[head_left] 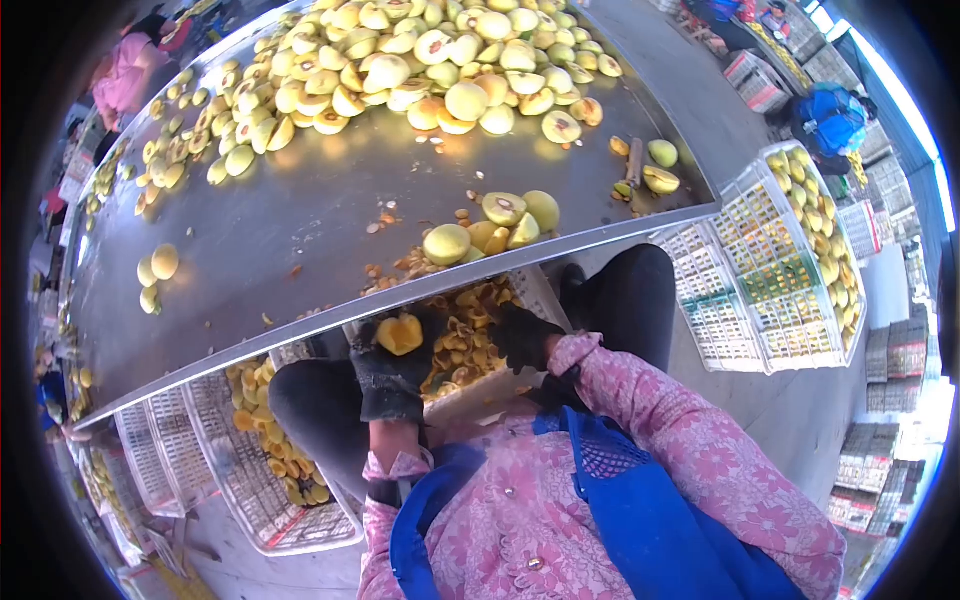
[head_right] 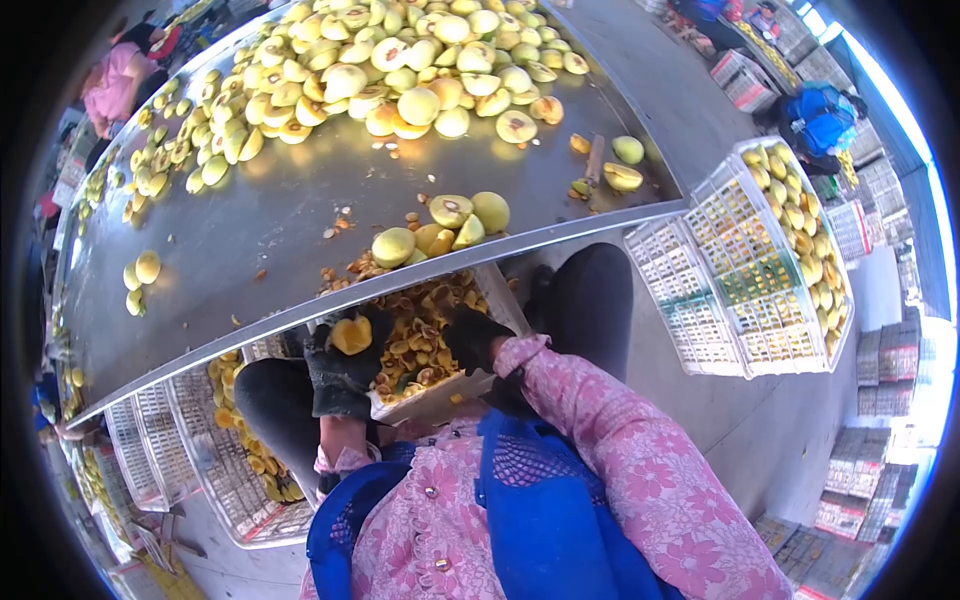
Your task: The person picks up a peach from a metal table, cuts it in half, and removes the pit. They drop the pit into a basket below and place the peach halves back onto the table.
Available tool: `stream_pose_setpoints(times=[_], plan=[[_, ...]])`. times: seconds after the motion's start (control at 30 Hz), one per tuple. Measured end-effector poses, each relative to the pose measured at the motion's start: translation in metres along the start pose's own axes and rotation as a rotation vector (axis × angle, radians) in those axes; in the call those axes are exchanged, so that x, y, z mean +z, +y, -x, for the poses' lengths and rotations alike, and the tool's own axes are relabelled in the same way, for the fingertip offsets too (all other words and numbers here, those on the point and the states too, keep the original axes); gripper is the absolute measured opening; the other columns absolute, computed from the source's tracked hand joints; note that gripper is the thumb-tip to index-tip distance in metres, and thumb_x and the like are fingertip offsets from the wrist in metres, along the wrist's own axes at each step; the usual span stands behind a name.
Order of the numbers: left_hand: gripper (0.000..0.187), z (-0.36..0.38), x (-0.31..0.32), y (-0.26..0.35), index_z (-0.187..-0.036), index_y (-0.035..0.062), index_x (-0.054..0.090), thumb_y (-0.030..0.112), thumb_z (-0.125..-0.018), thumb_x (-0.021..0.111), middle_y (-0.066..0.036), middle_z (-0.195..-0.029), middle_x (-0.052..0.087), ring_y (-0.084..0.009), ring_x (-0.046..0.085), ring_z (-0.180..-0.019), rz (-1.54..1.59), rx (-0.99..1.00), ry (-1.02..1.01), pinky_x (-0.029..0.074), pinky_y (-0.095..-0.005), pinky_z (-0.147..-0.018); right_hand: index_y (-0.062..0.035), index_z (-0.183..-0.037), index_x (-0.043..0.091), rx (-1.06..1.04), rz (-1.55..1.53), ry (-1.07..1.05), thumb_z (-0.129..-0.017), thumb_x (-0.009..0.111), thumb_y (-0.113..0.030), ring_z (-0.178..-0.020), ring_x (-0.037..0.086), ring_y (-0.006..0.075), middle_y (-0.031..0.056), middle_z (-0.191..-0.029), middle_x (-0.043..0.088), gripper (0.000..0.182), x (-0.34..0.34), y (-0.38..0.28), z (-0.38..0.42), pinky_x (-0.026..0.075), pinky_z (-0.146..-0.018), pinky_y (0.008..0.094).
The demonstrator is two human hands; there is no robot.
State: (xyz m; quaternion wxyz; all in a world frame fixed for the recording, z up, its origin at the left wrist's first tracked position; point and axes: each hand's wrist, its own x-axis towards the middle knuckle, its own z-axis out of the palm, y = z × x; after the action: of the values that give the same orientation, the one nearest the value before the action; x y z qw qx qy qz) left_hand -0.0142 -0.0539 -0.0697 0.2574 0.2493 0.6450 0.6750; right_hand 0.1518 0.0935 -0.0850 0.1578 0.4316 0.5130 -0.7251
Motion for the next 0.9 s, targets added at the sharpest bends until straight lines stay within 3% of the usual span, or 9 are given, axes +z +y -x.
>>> stream_pose_setpoints(times=[0.03, 0.13, 0.17, 0.27, 0.47, 0.53, 0.63, 0.77, 0.9], plan=[[0.029, 0.004, -0.004, 0.012, -0.109, 0.0049, 0.052, 0.024, -0.088, 0.052, -0.011, -0.109, 0.059, -0.0242, 0.056, -0.103, -0.411, 0.166, -0.036, 0.048, -0.0444, -0.088, -0.0112, -0.115, 0.042, -0.128, 0.107, 0.061, -0.091, 0.043, -0.043, -0.05, 0.052, 0.0185, 0.0092, -0.067, 0.05, 0.04, 0.005, 0.001, 0.003, 0.047, -0.041, 0.0333], [0.037, 0.026, -0.022, 0.092, -0.108, -0.006, 0.051, 0.025, -0.088, 0.051, -0.019, -0.108, 0.056, -0.0262, 0.054, -0.093, 0.537, -0.234, -0.032, 0.049, -0.0379, -0.072, -0.0199, -0.136, 0.033, -0.336, 0.399, 0.095, -0.092, 0.043, -0.027, -0.048, 0.052, 0.0177, 0.0079, -0.063, 0.047, 0.045, 0.01, -0.013, 0.014, 0.046, -0.039, 0.0294], [0.041, 0.031, -0.027, 0.123, -0.109, -0.0099, 0.05, 0.025, -0.087, 0.051, -0.021, -0.107, 0.056, -0.0269, 0.054, -0.089, 0.837, -0.338, 0.029, 0.049, -0.0345, -0.065, -0.0227, -0.139, 0.03, -0.13, 0.493, -0.095, -0.091, 0.044, -0.024, -0.05, 0.052, 0.0174, 0.0079, -0.064, 0.047, 0.05, 0.007, -0.023, 0.016, 0.046, -0.039, 0.0294], [0.05, 0.065, -0.125, 0.114, -0.131, 0.0009, 0.041, 0.03, -0.089, 0.046, -0.02, -0.126, 0.049, -0.0304, 0.054, -0.105, 1.006, -0.222, 0.117, 0.049, -0.0393, -0.081, -0.0204, -0.138, 0.032, 0.304, 0.456, -0.281, -0.088, 0.05, -0.021, -0.054, 0.054, 0.0157, 0.0081, -0.068, 0.05, 0.053, -0.015, -0.001, -0.025, 0.046, -0.038, 0.0287], [0.04, 0.113, -0.28, 0.029, -0.126, 0.0021, 0.046, 0.022, -0.091, 0.047, -0.012, -0.121, 0.053, -0.0239, 0.052, -0.109, 0.582, -0.146, 0.699, 0.041, -0.042, -0.096, -0.0057, -0.114, 0.048, -0.209, -0.322, 0.022, -0.09, 0.051, -0.029, -0.056, 0.055, 0.0159, 0.0066, -0.089, 0.056, 0.033, -0.003, 0.006, -0.033, 0.046, -0.042, 0.0292], [0.04, 0.127, -0.306, -0.025, -0.126, 0.0035, 0.048, 0.023, -0.091, 0.049, -0.01, -0.12, 0.054, -0.0207, 0.054, -0.105, 0.566, -0.173, 0.836, 0.043, -0.0362, -0.092, -0.0079, -0.115, 0.047, -0.223, 0.808, 0.263, -0.089, 0.052, -0.029, -0.059, 0.056, 0.017, 0.0074, -0.093, 0.057, 0.034, 0.01, -0.015, -0.028, 0.047, -0.045, 0.0328], [0.041, 0.136, -0.331, -0.119, -0.126, 0.005, 0.048, 0.024, -0.089, 0.052, -0.008, -0.119, 0.055, -0.0199, 0.055, -0.104, 0.096, -0.222, 0.893, 0.045, -0.0335, -0.087, -0.0072, -0.112, 0.049, -0.017, 0.9, 0.024, -0.089, 0.051, -0.033, -0.059, 0.057, 0.0181, 0.0088, -0.084, 0.057, 0.034, 0.0, -0.014, -0.045, 0.048, -0.048, 0.0337], [0.041, 0.204, -0.358, -0.227, -0.124, 0.0041, 0.05, 0.022, -0.088, 0.052, -0.008, -0.12, 0.055, -0.0201, 0.055, -0.103, -0.414, -0.879, 0.67, 0.046, -0.0335, -0.087, -0.0061, -0.103, 0.053, 0.26, 1.025, -0.165, -0.089, 0.048, -0.038, -0.059, 0.058, 0.0193, 0.0099, -0.074, 0.059, 0.035, -0.02, 0.003, -0.084, 0.049, -0.05, 0.0347], [0.04, 0.247, -0.35, -0.282, -0.122, 0.0033, 0.051, 0.02, -0.086, 0.053, -0.008, -0.121, 0.055, -0.0204, 0.056, -0.103, -0.591, -1.178, 0.474, 0.046, -0.0335, -0.087, -0.0017, -0.094, 0.057, 0.568, 1.182, -0.246, -0.089, 0.051, -0.041, -0.057, 0.058, 0.0188, 0.0081, -0.068, 0.058, 0.04, -0.025, 0.01, -0.08, 0.049, -0.047, 0.0365]])
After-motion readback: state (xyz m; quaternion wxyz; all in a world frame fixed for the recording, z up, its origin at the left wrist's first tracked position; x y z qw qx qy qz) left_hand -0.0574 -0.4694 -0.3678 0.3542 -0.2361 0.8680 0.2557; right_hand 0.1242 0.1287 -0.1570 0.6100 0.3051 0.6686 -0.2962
